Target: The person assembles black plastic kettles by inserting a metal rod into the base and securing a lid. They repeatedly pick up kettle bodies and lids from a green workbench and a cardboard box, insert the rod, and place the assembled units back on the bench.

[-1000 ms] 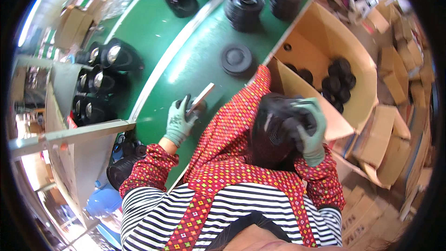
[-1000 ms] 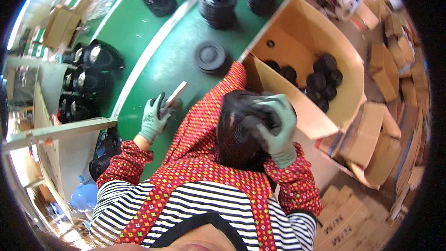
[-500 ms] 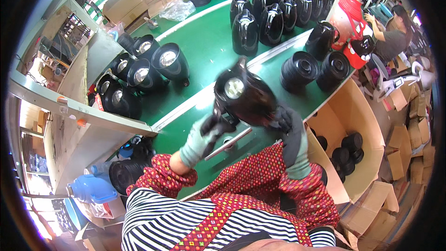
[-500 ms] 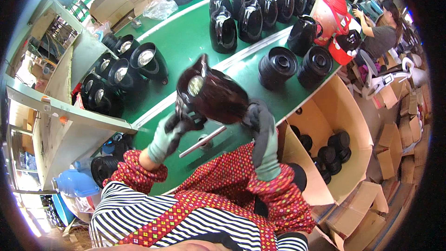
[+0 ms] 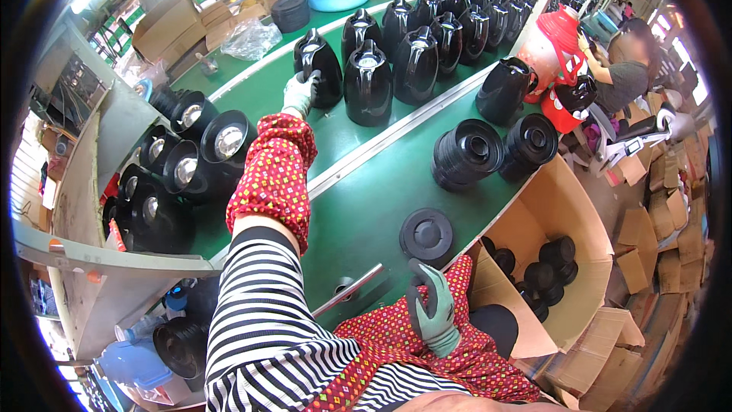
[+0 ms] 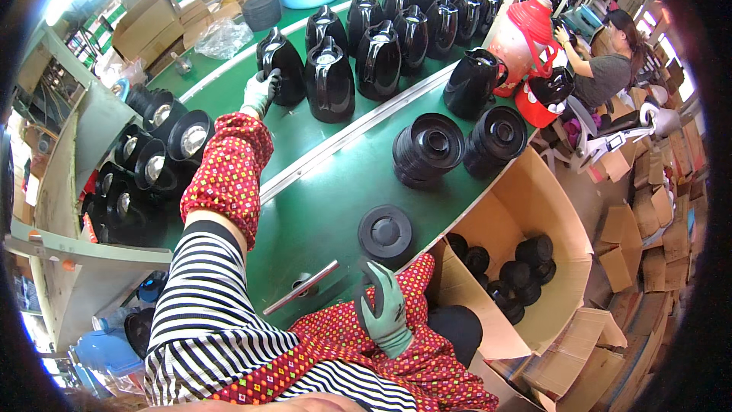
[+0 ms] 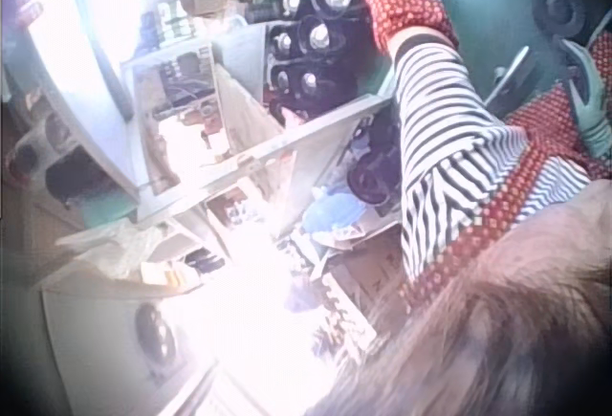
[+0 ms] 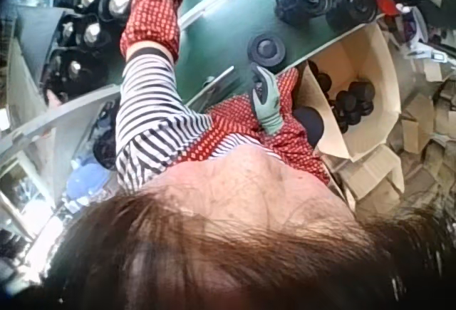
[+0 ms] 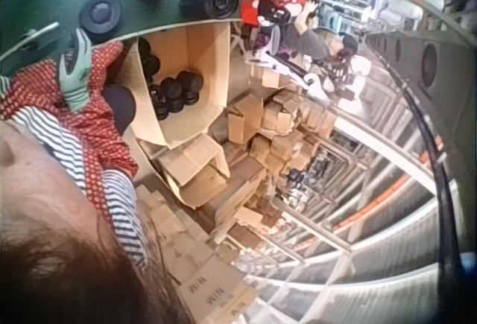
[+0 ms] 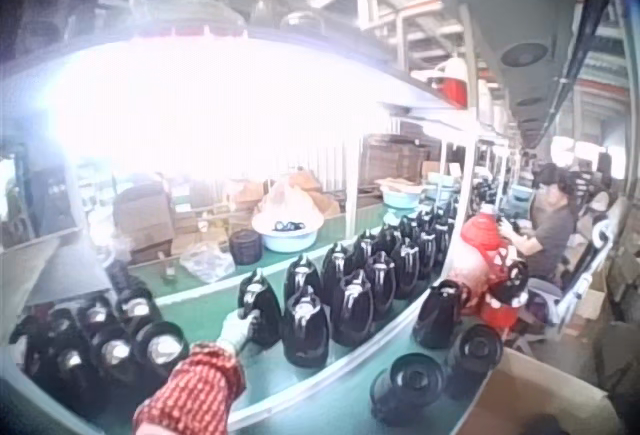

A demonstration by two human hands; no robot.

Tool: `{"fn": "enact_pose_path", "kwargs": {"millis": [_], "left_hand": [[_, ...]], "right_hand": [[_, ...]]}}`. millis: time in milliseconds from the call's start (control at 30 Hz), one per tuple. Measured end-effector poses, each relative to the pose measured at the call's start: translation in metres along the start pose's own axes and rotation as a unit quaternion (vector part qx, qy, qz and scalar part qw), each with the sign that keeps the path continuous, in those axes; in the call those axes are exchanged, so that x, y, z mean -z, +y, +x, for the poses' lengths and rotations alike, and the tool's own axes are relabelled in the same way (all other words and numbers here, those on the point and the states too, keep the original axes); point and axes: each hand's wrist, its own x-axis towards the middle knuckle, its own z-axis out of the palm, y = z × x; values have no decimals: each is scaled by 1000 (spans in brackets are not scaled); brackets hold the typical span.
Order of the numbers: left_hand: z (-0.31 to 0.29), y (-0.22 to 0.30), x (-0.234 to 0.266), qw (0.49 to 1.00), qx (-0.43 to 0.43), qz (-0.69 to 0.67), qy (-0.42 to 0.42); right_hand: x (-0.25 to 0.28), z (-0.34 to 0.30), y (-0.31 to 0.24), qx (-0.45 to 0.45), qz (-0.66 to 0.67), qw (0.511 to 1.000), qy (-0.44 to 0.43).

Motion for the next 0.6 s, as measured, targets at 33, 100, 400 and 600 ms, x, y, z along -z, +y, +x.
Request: {"fn": "enact_pose_path", "kwargs": {"millis": [33,100,400,600], "left_hand": [[2,-3,0,1000,7,28,3],[-18,13,-14,996,14,61,67],[-202,58,119,938,-222,251,94],[-200,19,193,922,-78,368,89]], "right_hand": [[1,2,-1,-15,21,1000,-4],[2,3,0,-40,34,999,-3],[-2,-3,2,-45,45,998,10],[-5,-1,-9,-28,40,999,6]]}}
